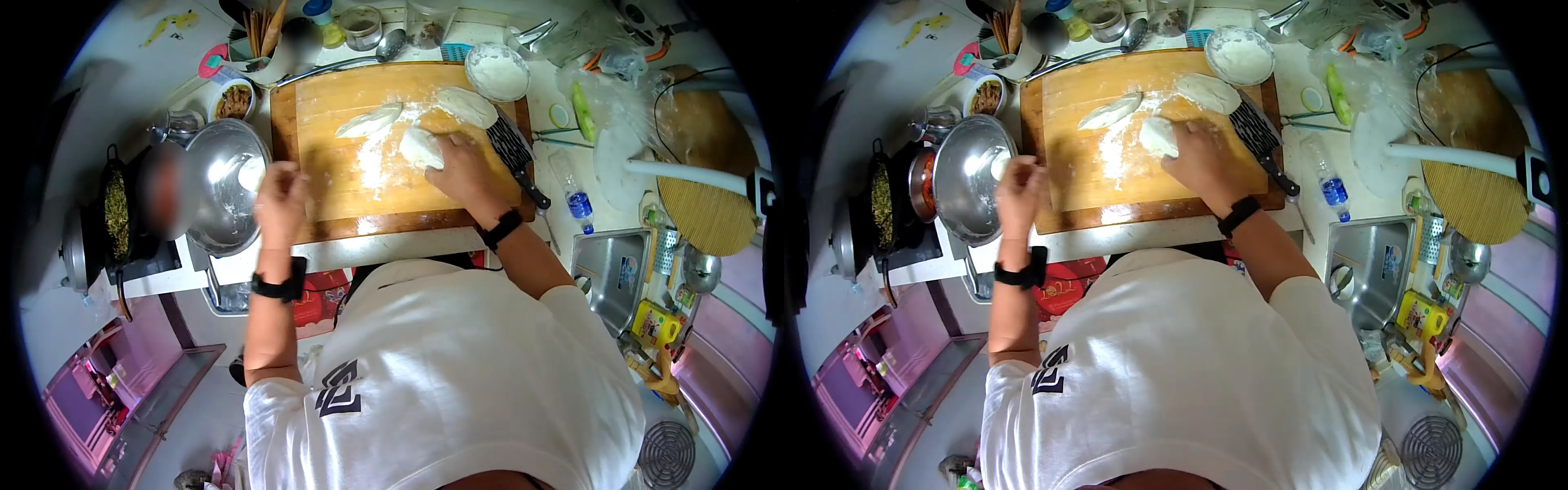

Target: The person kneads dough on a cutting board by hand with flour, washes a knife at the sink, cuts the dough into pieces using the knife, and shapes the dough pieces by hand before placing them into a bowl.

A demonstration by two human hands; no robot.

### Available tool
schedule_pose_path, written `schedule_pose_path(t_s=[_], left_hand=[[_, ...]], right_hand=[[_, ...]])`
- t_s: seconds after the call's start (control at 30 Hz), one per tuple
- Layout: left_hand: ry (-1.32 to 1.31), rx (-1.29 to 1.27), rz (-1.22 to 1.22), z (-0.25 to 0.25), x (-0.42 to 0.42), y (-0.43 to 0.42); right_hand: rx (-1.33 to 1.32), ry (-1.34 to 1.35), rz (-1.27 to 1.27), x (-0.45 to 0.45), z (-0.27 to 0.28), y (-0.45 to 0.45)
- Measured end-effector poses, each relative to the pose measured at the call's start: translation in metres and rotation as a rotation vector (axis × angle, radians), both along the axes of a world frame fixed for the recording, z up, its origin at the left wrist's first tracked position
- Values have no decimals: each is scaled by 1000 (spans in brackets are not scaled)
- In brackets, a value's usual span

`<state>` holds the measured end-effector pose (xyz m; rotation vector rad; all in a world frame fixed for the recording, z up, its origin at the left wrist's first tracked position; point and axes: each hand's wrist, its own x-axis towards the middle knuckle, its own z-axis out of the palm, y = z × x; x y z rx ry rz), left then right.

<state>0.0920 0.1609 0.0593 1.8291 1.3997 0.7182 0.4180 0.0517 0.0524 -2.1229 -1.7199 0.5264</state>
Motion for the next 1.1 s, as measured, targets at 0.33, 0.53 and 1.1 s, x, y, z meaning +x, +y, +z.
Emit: schedule_pose_path(t_s=[0.33, 0.53, 1.1], left_hand=[[-13, -143, -168, -22, 82, -47], [128, -212, -112, -42, 85, -24], [56, -277, -291, -53, 113, -75]], right_hand=[[64, 488, 53, -31, 11, 36], [291, 95, 404, -39, -33, 35], [331, 33, 146, -54, -22, 4]])
